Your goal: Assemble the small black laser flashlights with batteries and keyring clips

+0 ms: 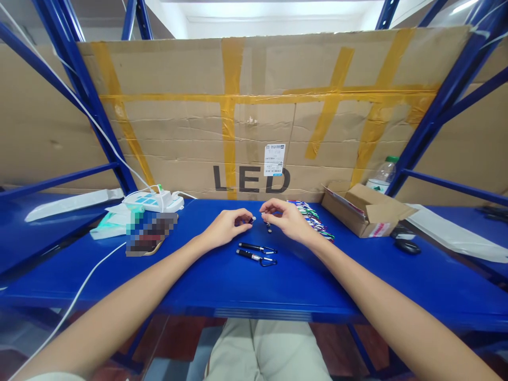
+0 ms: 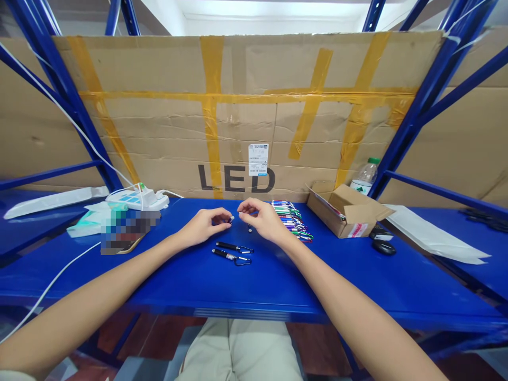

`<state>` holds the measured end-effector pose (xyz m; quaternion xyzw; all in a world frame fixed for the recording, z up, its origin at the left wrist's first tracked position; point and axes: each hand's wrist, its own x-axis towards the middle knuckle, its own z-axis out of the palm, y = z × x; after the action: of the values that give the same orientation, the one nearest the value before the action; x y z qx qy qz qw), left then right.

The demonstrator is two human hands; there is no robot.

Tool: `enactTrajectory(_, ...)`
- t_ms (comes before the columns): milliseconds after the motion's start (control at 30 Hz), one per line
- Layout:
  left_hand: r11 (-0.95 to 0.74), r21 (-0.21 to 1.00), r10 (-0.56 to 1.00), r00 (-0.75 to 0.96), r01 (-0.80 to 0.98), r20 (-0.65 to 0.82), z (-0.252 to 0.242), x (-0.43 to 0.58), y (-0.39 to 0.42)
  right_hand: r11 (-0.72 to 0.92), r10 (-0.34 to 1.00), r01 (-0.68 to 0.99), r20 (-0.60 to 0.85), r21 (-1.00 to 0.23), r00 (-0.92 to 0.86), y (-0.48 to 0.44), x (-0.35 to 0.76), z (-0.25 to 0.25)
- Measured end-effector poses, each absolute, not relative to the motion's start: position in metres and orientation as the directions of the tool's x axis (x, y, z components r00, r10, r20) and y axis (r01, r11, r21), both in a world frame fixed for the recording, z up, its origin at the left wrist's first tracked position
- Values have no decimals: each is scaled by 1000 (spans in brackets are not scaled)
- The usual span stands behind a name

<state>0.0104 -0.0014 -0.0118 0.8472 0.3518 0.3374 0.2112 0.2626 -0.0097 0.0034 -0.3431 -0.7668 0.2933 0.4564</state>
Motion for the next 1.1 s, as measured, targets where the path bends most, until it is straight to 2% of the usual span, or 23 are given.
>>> enactTrajectory(233, -653, 601, 744, 540, 461, 394, -13, 10, -1, 557, 813, 253, 458, -791, -359, -10, 259, 0)
enactTrajectory(367, -650, 601, 744, 551, 465, 379, -13, 10, -1, 594, 797, 280, 508, -754, -326, -7, 259, -3)
enactTrajectory(433, -650, 601, 744, 551, 466, 378, -13, 10, -1, 574, 809, 269, 484, -774, -333, -7, 259, -3)
enactTrajectory(533, -650, 604, 744, 548, 462, 382, -12, 10, -2, 539, 819, 213, 448, -815, -358, -10, 258, -2)
enactTrajectory(633, -647, 619, 745, 541, 445, 389, -13, 11, -2, 558, 805, 181, 474, -810, -356, -13, 255, -1)
enactTrajectory(1100, -657, 641, 739, 505, 397, 446, -13, 16, -7, 575, 792, 162, 495, -802, -359, -17, 247, -4)
